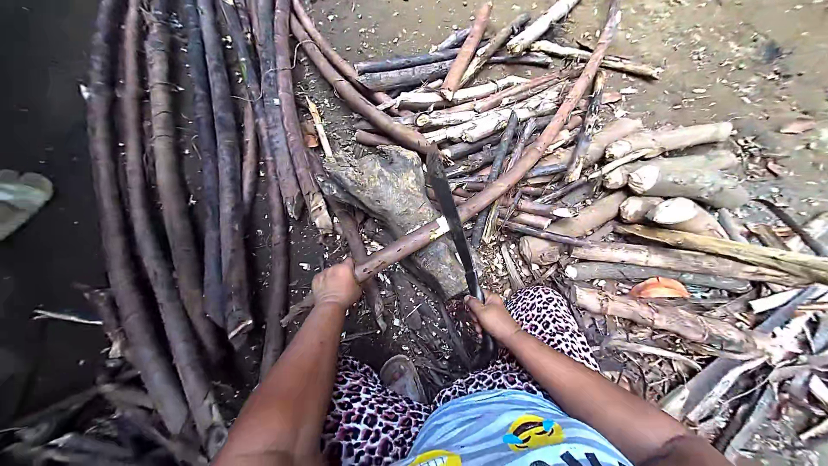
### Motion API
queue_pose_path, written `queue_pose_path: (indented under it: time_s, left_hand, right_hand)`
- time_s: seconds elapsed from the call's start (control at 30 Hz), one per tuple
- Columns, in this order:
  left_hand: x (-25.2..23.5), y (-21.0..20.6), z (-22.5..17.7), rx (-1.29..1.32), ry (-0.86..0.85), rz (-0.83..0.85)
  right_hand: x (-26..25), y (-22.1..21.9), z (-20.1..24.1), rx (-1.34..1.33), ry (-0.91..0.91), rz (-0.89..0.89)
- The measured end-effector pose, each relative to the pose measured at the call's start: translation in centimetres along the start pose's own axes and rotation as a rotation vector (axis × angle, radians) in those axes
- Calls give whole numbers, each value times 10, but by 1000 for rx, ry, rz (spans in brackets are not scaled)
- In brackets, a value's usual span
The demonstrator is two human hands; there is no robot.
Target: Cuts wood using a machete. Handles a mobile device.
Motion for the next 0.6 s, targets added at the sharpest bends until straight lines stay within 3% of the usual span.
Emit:
queue_pose_path:
  time_s: [0.13, 0.3, 0.5, 0.6]
  left_hand:
    - [13, 0, -2, -11, -123, 56]
    - [27, 7, 16, 290, -326, 192]
    - [25, 31, 54, 424, -322, 175]
    - [11, 1, 49, 442, -374, 246]
  right_hand:
    - [40, 19, 16, 122, 48, -52]
    - [74, 39, 24, 259, 247, -87]
    - [91, 41, 50, 203, 524, -79]
    - [93, 38, 61, 181, 636, -75]
Point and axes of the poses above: each hand's wrist, its own x-axis away from the middle knuckle, its own y-axis out of the back of the hand, z = x × y, the point moved 2 cm from there along -x, towards the middle knuckle, and after that the axes turned 2 degrees about -x, right-handed, at the moved point
